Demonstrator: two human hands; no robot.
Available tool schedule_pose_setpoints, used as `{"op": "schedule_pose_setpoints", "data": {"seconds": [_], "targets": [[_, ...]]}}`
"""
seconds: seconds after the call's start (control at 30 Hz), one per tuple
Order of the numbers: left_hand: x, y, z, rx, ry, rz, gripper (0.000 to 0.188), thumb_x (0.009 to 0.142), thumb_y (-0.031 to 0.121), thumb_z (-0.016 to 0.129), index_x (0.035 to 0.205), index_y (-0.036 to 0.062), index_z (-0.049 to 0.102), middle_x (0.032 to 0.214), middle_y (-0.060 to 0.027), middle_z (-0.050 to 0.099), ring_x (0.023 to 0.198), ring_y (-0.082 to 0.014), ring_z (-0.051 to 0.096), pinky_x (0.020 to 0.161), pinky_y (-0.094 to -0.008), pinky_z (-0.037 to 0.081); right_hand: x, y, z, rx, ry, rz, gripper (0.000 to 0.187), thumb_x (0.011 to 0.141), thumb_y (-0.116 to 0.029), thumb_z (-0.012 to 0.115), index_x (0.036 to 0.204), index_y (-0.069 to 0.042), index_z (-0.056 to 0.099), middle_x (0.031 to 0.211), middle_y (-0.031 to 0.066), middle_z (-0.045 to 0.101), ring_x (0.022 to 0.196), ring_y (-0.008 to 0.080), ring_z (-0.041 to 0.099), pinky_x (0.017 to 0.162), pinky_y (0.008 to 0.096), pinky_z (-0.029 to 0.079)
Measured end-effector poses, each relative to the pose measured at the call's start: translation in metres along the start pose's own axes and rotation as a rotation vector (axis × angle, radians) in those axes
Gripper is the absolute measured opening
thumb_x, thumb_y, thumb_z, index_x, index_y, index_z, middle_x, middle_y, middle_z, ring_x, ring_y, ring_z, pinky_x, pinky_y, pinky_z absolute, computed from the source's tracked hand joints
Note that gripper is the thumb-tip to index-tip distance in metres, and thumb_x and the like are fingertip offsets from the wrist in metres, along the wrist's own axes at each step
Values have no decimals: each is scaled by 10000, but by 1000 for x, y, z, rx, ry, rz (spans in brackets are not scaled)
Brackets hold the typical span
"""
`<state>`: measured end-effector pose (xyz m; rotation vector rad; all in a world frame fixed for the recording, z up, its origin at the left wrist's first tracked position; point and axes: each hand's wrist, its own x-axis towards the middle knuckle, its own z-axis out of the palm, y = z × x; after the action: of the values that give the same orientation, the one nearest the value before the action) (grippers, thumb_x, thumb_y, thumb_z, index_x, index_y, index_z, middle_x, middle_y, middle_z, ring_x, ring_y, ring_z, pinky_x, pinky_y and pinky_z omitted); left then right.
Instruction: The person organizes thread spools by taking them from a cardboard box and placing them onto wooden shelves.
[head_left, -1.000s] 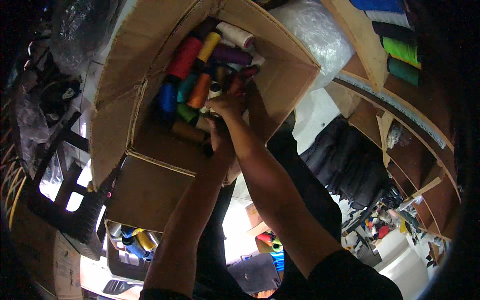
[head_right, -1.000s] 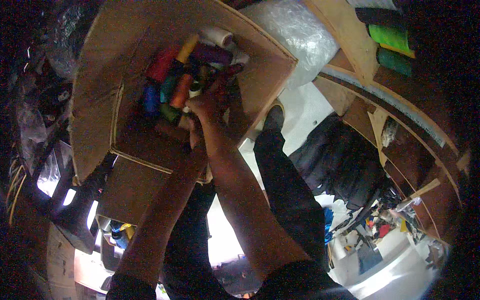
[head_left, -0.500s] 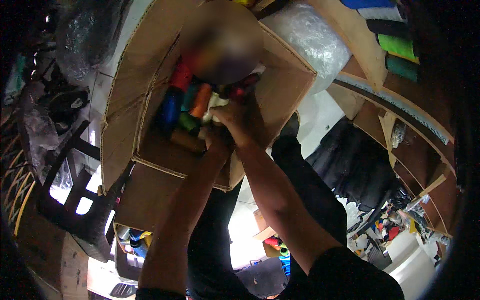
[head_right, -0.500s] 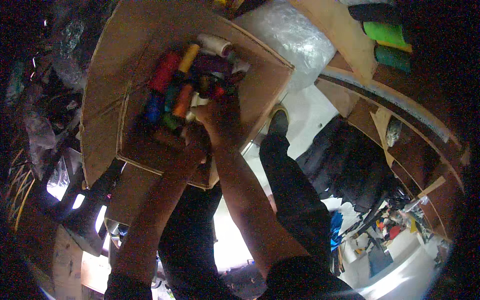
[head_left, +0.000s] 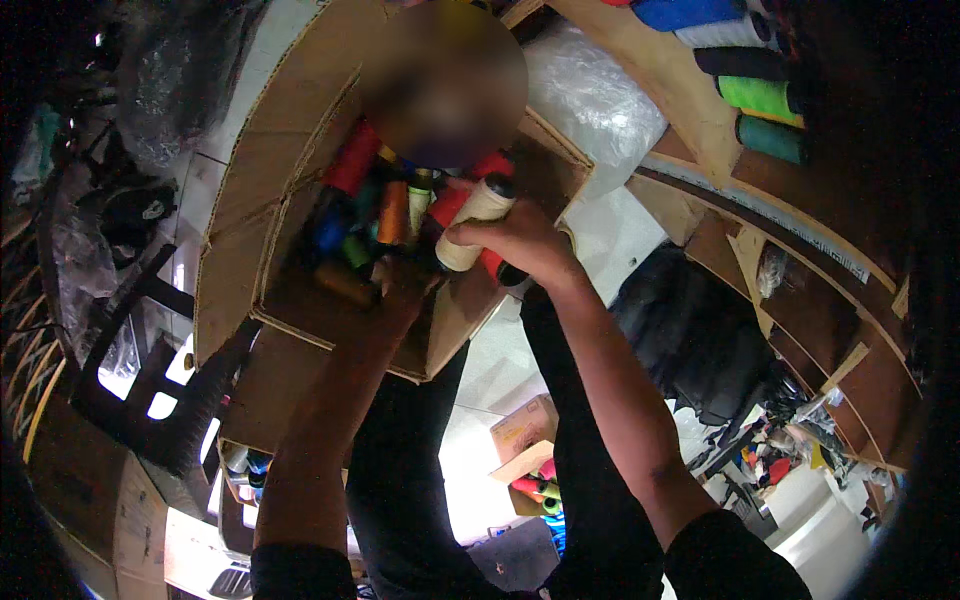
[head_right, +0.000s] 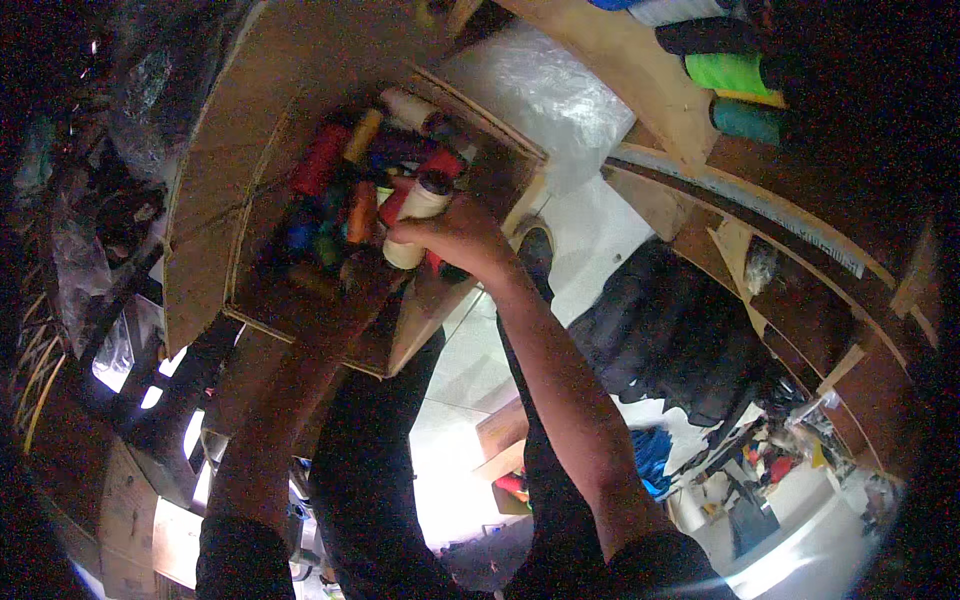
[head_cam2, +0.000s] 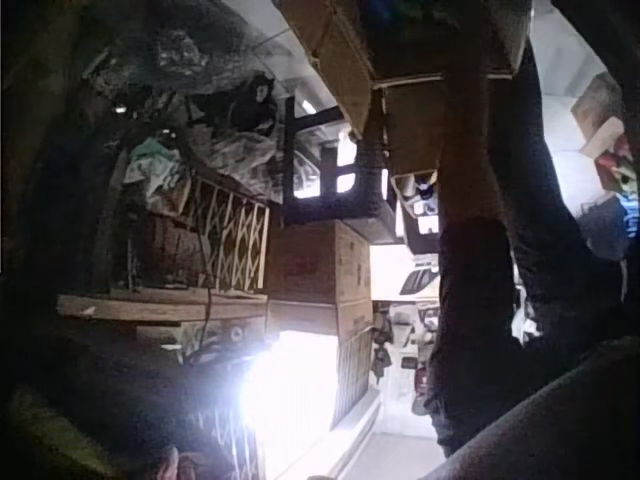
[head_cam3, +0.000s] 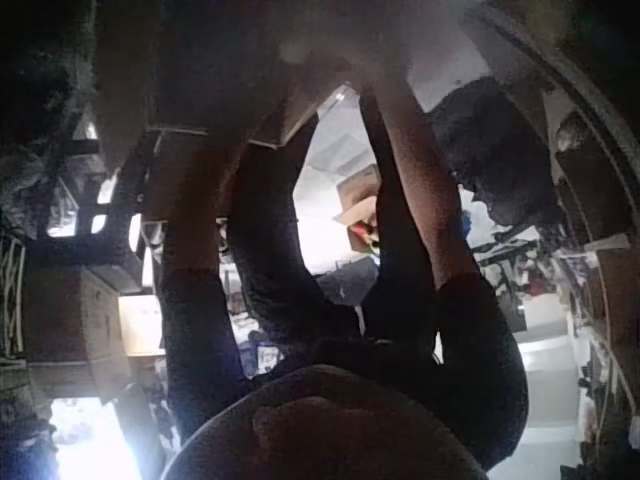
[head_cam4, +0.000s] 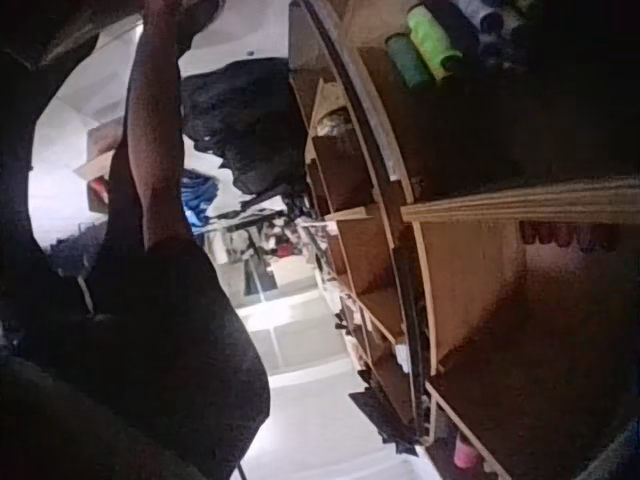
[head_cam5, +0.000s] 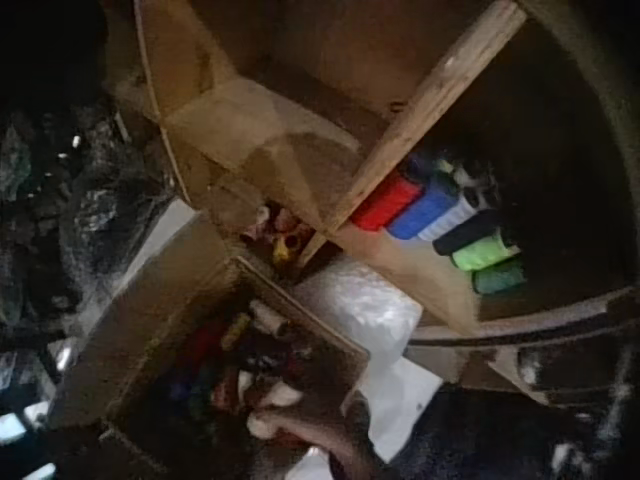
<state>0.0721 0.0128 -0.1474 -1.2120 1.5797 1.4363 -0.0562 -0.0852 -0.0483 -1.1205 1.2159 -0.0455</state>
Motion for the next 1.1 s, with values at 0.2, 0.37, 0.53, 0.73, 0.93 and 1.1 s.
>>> {"op": "schedule_pose_setpoints", "data": {"seconds": [0.2,0.37,0.53,0.73,0.93,1.1], "targets": [[-32,-25,-13,-695,189,265,705,770,227,587,1366,30,267,1285,-102,422,1142,-234,456,924,-375,388,-41,-32,-34,-18,-67,-106,621,660,-162,712,1248,-99,525,915,46,605,877,136,557,840,280,422],[-91,-36,5,-1989,226,553,724,732,179,617,1353,18,282,1235,-87,459,1084,-216,504,875,-350,441,-87,-71,-48,-9,-377,-113,651,636,-244,753,1237,-134,528,862,56,649,798,152,617,749,304,483],[-135,5,2,-2183,274,778,696,700,228,635,1305,14,366,1168,-124,540,1060,-237,548,910,-361,444,-103,-100,-31,-215,-710,-153,632,615,-231,751,1203,-131,542,1003,107,605,927,283,544,864,361,414],[-145,43,23,-2206,186,1057,799,640,213,710,1310,-14,339,1193,-153,521,1061,-266,550,932,-372,432,-116,-114,-20,-584,-822,-147,623,632,-252,755,1206,-142,541,944,99,645,844,263,609,793,342,463],[-135,84,50,-2505,63,1048,925,543,161,762,1325,-9,298,1204,-199,511,1086,-324,544,965,-445,416,-125,-152,-36,-447,-1035,71,568,669,-230,748,1182,-91,549,988,105,646,876,201,624,796,299,479],[-147,107,12,-2453,46,1318,938,508,148,762,1316,-7,311,1196,-242,503,1079,-348,545,928,-471,445,-126,-135,-82,55,-1092,161,557,702,-263,753,1132,10,528,1065,122,609,944,191,600,822,313,477]]}}
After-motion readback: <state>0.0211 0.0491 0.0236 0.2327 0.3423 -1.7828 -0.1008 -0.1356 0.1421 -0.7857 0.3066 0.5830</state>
